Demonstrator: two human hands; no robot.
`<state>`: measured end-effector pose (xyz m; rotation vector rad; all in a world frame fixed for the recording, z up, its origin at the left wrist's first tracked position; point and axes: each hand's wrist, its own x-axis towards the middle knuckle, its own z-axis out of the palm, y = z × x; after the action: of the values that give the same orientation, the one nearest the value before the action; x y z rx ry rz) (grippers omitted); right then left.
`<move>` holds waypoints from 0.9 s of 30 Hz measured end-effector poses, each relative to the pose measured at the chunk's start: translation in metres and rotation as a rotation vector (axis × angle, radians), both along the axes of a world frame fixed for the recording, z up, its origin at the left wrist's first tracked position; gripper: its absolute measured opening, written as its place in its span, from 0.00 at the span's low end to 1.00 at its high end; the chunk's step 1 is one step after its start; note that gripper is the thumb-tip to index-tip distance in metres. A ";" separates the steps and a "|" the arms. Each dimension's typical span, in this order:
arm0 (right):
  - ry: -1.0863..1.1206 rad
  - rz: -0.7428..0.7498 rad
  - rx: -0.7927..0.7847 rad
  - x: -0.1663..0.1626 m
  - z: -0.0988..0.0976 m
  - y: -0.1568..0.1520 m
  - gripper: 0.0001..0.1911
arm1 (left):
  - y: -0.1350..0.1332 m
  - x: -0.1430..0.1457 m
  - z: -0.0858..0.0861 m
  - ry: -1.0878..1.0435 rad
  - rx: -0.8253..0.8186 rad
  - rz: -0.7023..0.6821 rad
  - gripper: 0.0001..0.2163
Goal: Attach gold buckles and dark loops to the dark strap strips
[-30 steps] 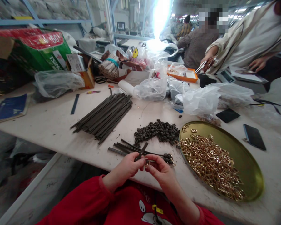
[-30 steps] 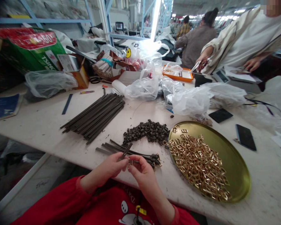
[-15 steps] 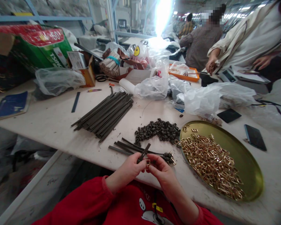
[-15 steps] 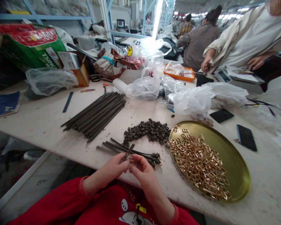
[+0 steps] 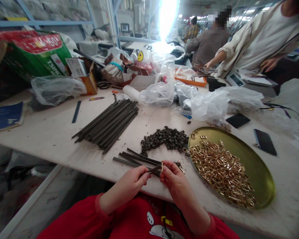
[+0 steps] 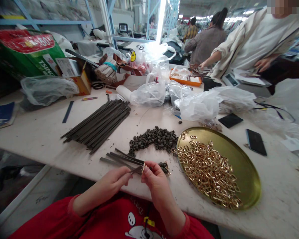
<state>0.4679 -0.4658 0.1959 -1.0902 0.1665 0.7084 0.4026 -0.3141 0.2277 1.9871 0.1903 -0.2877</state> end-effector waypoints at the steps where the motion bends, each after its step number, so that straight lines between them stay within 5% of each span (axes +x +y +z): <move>1: 0.039 -0.002 0.016 -0.001 0.001 0.001 0.17 | 0.000 0.000 0.001 -0.008 0.016 -0.007 0.11; 14: 0.159 0.064 0.089 -0.014 0.007 0.004 0.16 | -0.011 -0.002 0.001 -0.096 0.127 -0.026 0.11; 22: 0.043 0.044 0.021 -0.019 0.002 0.004 0.14 | -0.014 -0.001 0.000 0.007 -0.121 0.032 0.06; 27: -0.227 0.100 -0.120 -0.023 -0.005 0.007 0.13 | -0.014 -0.001 -0.008 0.029 -0.295 0.075 0.07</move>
<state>0.4449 -0.4591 0.1906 -1.2924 -0.0403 0.6646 0.4012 -0.3279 0.2194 1.6807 0.2263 -0.2794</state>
